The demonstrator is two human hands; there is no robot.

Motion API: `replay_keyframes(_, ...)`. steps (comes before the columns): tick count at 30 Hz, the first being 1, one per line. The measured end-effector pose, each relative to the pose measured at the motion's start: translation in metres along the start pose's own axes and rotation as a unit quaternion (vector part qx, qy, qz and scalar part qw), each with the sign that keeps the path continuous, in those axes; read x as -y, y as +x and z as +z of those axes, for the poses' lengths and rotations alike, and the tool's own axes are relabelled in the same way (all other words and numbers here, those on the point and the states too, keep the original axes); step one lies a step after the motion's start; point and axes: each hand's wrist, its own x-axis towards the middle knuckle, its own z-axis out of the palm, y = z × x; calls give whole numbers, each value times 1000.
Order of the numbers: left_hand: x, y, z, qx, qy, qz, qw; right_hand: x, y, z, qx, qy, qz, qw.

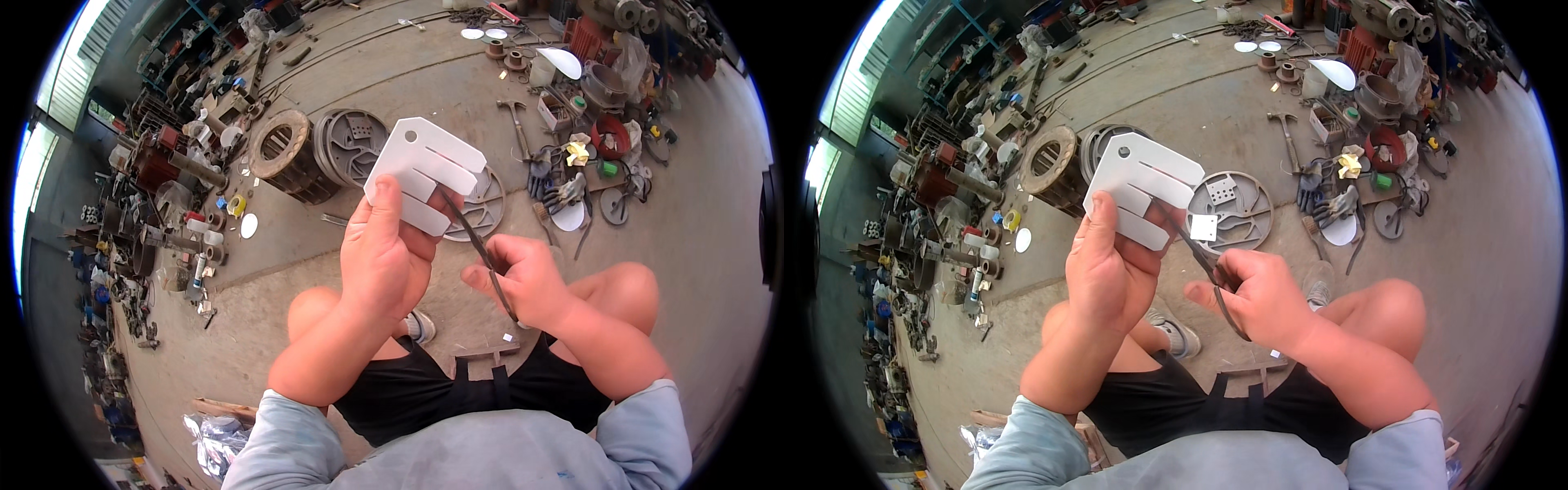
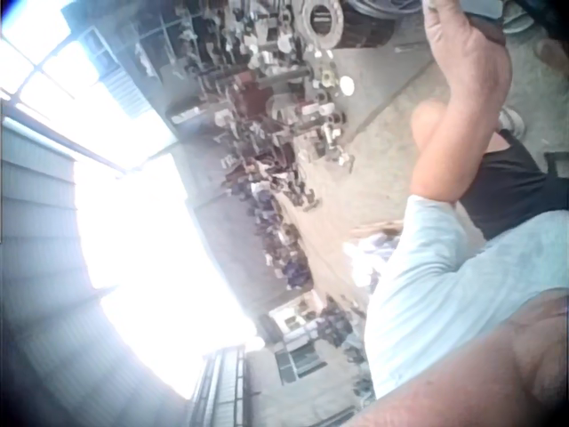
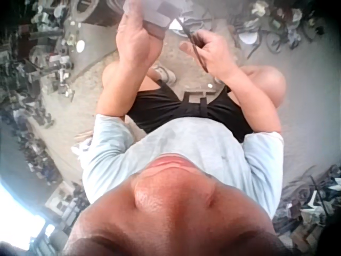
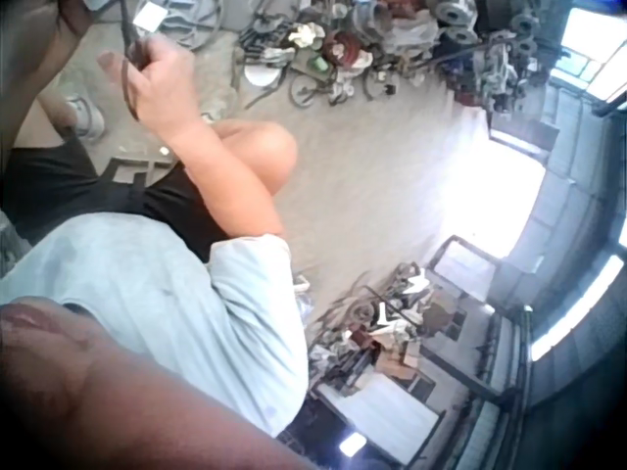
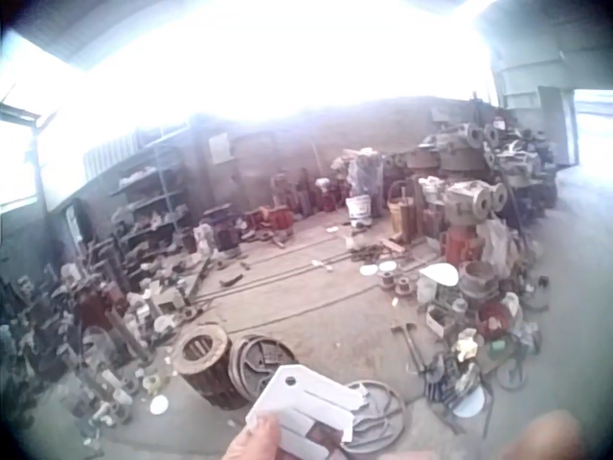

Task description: The person uses shears to cut a small white plastic sheet into a specific shape. They make several cuts to form slots and trim the edges, then separate the pieces.

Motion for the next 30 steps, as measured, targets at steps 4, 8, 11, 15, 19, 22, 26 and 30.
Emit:
replay_keyframes(4, 0, -2, 3, -3, 10, 8, 1000, -1, 1, 0, -3, -17, -2, 1000)
replay_keyframes(8, 1, -2, 3, -4, 4, 10, 1000, 4, 0, -1, -6, -23, 0, 1000)
replay_keyframes(11, 3, -3, 1, -5, -4, 14, 1000, 4, 0, 0, -10, -38, -14, 999)
replay_keyframes(15, 4, -3, -2, -9, -8, 16, 1000, 1, -1, 1, -13, -64, -46, 997)
replay_keyframes(19, 0, 1, -6, -4, 21, 15, 1000, -1, -1, -1, 10, -61, -32, 998)
replay_keyframes(22, -7, 7, -12, -9, 58, -4, 998, -3, -1, -5, 69, -4, 53, 996)
replay_keyframes(26, -17, 16, -28, 26, 114, -82, 990, -6, -2, -13, 127, 38, 115, 985)
replay_keyframes(30, -18, 18, -31, 40, 139, -131, 981, -8, -4, -15, 135, 55, 150, 978)
